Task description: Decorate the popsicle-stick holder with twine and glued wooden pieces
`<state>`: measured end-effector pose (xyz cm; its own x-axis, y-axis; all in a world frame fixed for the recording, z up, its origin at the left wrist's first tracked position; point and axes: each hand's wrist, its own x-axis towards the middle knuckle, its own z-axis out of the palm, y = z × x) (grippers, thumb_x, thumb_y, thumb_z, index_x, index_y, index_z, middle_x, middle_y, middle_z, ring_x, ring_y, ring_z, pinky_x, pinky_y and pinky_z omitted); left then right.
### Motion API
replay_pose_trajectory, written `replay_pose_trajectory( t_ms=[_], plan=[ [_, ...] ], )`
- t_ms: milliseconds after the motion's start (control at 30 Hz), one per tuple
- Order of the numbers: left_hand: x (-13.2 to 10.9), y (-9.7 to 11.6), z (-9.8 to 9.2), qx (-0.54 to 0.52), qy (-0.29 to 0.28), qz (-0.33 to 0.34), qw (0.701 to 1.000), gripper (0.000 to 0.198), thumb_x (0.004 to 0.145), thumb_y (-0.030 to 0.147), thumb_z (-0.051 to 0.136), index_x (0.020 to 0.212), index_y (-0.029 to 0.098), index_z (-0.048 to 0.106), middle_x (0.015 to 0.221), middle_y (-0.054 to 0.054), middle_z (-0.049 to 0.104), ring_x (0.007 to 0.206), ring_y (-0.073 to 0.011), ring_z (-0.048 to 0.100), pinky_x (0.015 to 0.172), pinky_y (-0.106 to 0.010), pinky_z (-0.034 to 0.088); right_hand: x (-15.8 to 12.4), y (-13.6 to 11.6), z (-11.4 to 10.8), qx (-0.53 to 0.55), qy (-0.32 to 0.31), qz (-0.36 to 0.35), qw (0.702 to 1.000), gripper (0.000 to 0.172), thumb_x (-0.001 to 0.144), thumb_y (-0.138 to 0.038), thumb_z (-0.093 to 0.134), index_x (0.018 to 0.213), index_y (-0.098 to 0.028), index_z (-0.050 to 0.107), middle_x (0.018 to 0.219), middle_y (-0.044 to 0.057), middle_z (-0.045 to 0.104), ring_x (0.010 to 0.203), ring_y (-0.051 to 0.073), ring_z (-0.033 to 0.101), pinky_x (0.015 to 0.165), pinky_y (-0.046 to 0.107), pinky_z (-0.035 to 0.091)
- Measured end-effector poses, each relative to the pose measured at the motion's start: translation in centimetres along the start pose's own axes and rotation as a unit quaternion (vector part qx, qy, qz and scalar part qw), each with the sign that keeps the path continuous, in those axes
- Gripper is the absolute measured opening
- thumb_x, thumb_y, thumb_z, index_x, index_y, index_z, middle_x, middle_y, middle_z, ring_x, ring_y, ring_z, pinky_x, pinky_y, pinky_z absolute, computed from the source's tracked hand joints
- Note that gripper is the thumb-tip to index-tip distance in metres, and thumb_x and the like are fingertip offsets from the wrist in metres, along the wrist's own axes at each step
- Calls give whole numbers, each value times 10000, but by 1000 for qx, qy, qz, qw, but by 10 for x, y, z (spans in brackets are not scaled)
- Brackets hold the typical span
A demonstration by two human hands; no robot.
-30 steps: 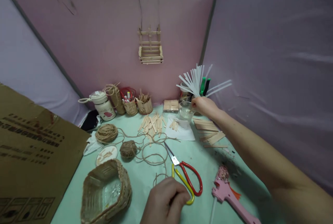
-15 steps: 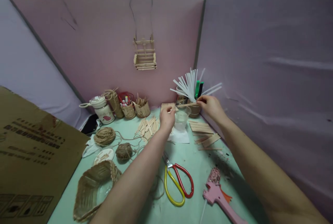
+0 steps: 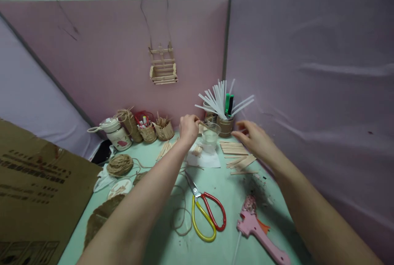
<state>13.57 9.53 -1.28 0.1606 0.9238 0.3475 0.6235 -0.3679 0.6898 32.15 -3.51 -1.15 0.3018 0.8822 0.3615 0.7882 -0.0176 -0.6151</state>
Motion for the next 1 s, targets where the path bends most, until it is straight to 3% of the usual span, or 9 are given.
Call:
replay_pose_trajectory(
  t_ms=[100,167,233,367,500,733,1000],
  plan=[
    [1,9,-1,212,-52,95,971,210,879,230,528,872,183,732,1103,-135,601,1141,-313,449,924,-408,359,-70,-3,-24,-16,-141,-23,990,185,883,-402,539,861,-238,622,832,45,682,719,187,607,643,277,432],
    [2,14,3,287,-98,106,947,242,885,215,495,878,179,734,1125,-140,577,1145,-329,433,903,-422,354,-122,4,-27,-40,-206,-16,978,129,884,-329,535,851,-232,614,840,41,671,745,190,611,662,278,434],
    [4,16,9,314,-120,101,937,251,884,222,489,894,183,737,1128,-141,569,1137,-336,430,882,-423,351,-167,18,-21,-80,-222,3,972,44,814,-269,613,829,-227,613,848,45,657,772,205,612,669,284,435],
    [8,16,18,312,-119,104,937,267,896,264,479,932,207,737,1135,-134,564,1132,-335,428,863,-416,340,-225,49,1,-124,-172,-8,977,221,710,-310,740,865,-223,608,852,55,639,760,231,615,648,299,441],
    [7,17,24,315,-123,130,932,271,894,242,467,917,194,733,1128,-136,563,1130,-331,422,863,-414,326,-244,60,18,-129,-99,-11,987,266,739,-315,727,937,-219,579,852,58,645,760,241,638,645,312,468],
    [5,13,22,288,-91,167,939,255,895,252,486,876,202,735,1075,-118,560,1095,-314,416,852,-414,321,-245,68,29,-151,-55,-66,985,273,874,-272,601,1132,-218,530,850,56,681,740,228,669,626,303,496],
    [-14,18,11,181,72,128,973,175,898,304,569,898,223,724,1080,-101,548,1066,-270,415,856,-391,323,-229,89,30,-178,52,-63,981,323,974,-454,403,1116,-193,532,882,106,674,772,260,669,664,371,523]
  ],
)
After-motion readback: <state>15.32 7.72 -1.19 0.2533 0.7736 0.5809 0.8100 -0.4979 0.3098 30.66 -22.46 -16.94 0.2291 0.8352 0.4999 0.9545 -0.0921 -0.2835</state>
